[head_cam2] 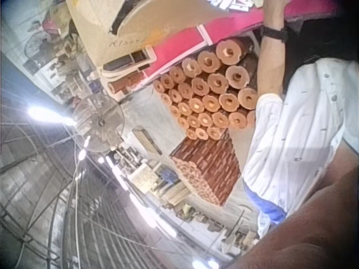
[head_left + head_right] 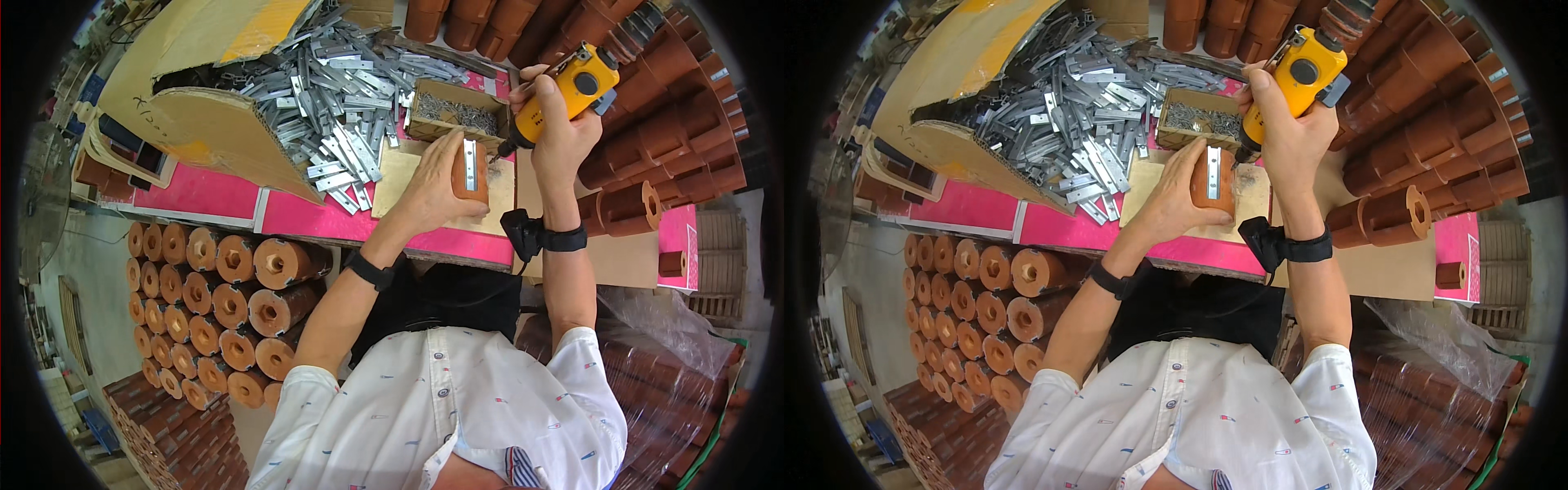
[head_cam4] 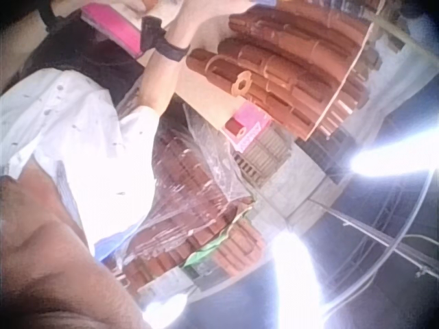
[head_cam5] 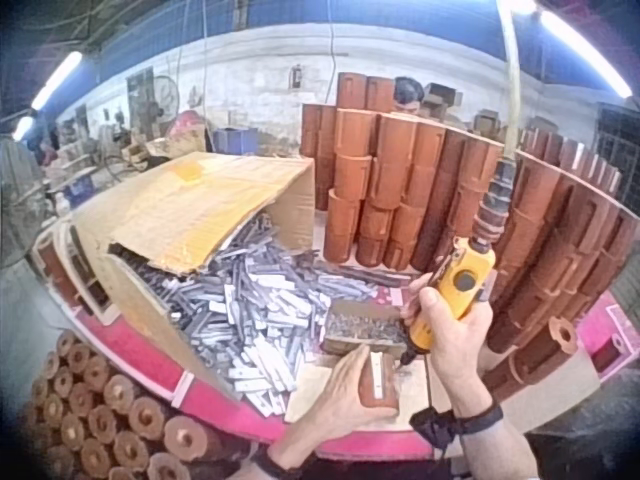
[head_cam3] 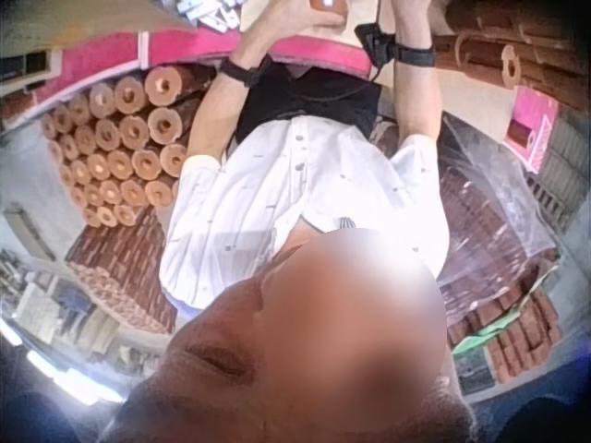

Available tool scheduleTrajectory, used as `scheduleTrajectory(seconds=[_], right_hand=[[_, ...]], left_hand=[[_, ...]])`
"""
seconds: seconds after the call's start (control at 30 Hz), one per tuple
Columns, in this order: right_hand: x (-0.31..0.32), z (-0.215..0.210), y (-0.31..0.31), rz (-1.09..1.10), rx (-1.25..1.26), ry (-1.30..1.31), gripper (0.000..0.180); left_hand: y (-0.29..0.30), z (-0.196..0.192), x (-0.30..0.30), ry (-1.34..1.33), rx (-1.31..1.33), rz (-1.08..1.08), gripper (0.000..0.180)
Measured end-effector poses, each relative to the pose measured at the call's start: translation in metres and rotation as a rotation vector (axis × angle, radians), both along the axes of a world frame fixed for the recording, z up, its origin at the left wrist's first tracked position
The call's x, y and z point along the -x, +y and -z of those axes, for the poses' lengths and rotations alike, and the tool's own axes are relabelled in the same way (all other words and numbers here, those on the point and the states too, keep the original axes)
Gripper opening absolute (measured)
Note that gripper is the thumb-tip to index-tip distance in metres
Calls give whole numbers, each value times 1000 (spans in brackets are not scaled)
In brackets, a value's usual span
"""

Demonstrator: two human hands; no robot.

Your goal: The recorder is assembling wooden furniture components by attaching metal brackets using a pneumatic screwdriver and screws.

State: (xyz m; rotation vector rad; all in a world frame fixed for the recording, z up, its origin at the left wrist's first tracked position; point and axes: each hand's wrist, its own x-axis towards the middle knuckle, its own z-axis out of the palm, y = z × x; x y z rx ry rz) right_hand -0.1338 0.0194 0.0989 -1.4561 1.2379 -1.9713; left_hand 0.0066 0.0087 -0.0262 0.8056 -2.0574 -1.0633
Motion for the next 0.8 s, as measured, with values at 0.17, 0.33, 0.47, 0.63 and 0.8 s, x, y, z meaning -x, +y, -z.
scheduleTrajectory(seconds=[0.17,0.33,0.47,0.63,0.8], right_hand=[[4,7,-3,-66,2,-60,15],[27,10,11,-127,-82,3,16],[54,18,26,-113,-123,49,20],[77,27,39,-139,-89,-63,32],[87,33,46,-78,-57,37,35]], left_hand=[[1,1,-2,-57,86,15,111],[-4,-17,-5,-138,42,66,112],[-10,-23,-9,-186,-2,56,113],[-8,-57,18,-411,221,149,107],[-1,-68,48,-837,560,280,95]])
